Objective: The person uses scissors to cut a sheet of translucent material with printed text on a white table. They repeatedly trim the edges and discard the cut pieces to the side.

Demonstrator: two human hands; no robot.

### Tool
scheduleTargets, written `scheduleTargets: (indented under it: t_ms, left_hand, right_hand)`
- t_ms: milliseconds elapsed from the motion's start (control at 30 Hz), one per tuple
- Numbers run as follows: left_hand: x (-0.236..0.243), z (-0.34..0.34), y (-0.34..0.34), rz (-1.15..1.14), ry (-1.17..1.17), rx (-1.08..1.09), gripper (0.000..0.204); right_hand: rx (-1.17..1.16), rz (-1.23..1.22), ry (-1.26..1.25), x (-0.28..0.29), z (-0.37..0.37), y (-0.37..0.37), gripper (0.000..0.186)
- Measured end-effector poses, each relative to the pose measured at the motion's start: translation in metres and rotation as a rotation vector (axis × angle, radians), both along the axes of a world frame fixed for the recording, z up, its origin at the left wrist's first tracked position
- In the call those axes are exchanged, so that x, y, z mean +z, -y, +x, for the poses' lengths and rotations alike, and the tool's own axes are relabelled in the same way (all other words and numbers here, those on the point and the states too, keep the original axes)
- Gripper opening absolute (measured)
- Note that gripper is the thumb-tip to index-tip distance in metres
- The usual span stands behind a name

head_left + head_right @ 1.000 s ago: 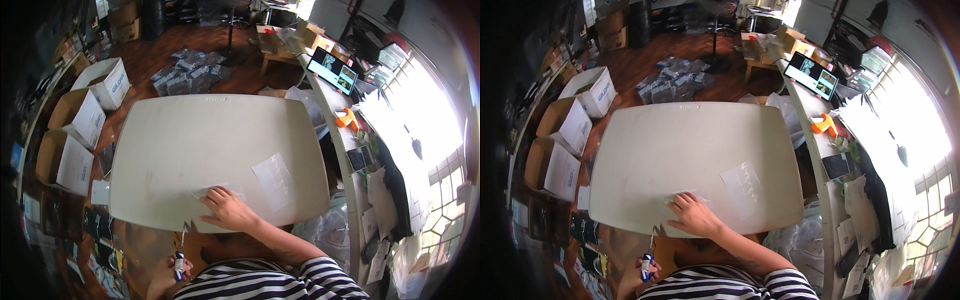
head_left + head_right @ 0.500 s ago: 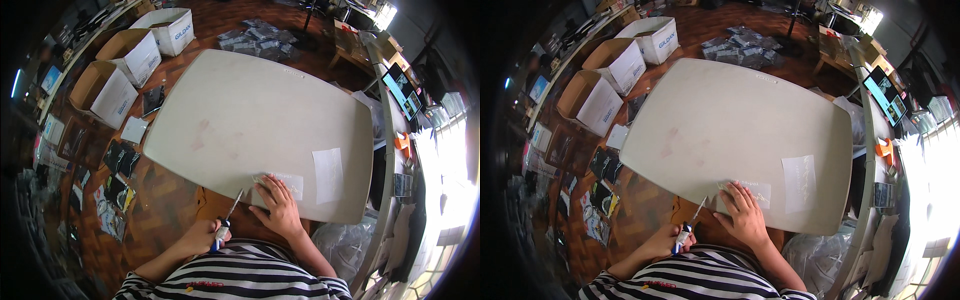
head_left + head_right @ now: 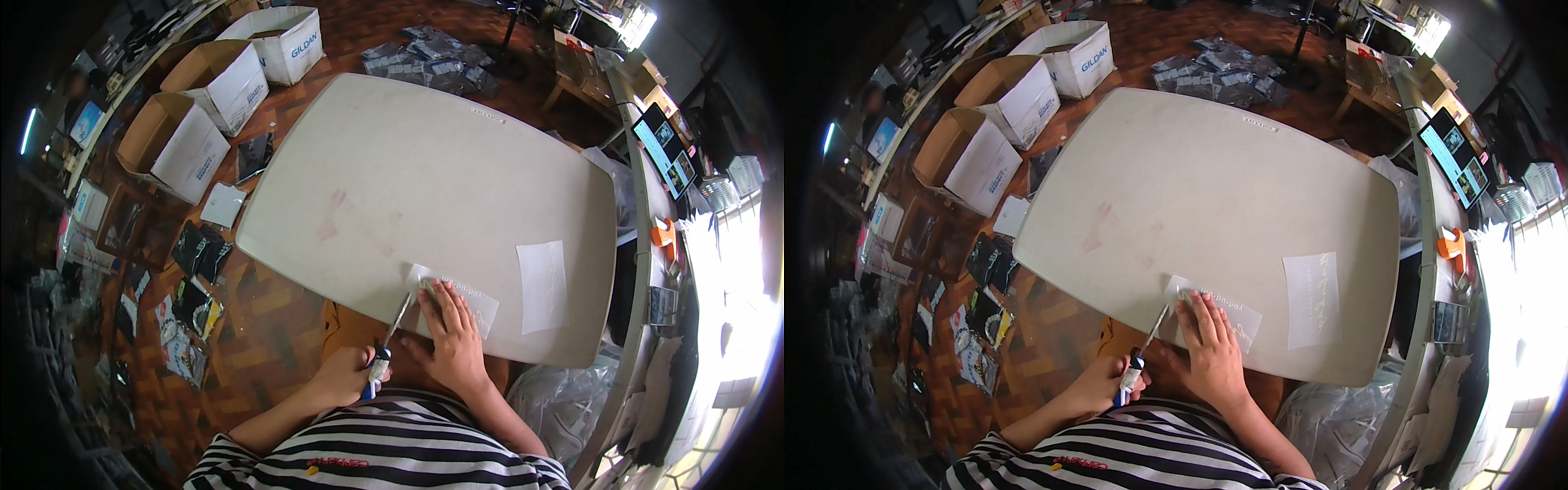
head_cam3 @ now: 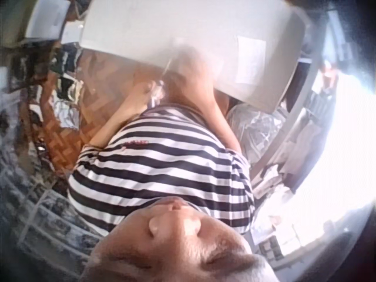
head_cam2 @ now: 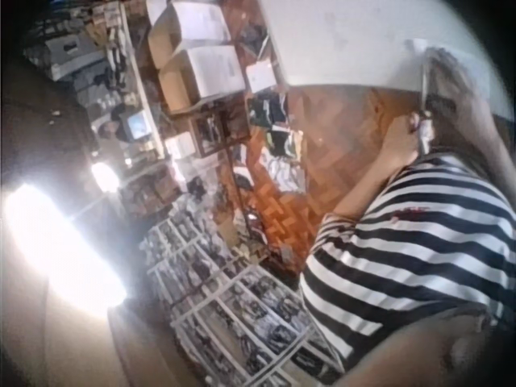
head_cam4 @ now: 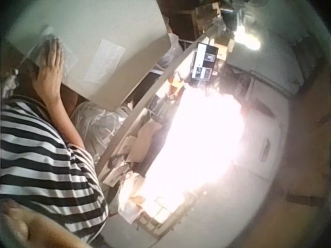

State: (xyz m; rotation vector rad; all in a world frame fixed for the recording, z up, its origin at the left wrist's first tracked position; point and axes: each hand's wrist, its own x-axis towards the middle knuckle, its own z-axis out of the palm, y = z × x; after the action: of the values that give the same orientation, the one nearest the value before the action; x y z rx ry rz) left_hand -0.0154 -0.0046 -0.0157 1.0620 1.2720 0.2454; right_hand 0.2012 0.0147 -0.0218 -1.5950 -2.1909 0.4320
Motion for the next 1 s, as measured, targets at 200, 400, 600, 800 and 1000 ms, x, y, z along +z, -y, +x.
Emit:
scheduleTargets:
  t_ms: [200, 400, 600, 800, 1000]
  left_hand:
    - [0.000, -0.009, 0.005, 0.130, -0.227, -0.150, 0.026]
    - [0.065, -0.002, -0.013, 0.248, -0.728, -0.523, 0.038]
    - [0.050, 0.005, -0.015, 0.279, -0.702, -0.490, 0.035]
    - [0.027, 0.001, -0.008, 0.357, -0.619, -0.429, 0.026]
    - [0.000, -0.003, -0.001, 0.211, -0.163, -0.172, 0.026]
  right_hand:
    - [0.028, -0.009, 0.005, -0.002, 0.002, 0.001, 0.068]
    - [0.039, -0.035, 0.018, -0.004, 0.001, 0.004, 0.069]
    - [0.046, -0.009, -0.022, -0.002, 0.001, 0.004, 0.070]
    - [0.086, -0.016, 0.010, -0.002, 0.005, 0.004, 0.066]
    - [0.070, 0.005, -0.002, -0.003, 0.003, 0.004, 0.065]
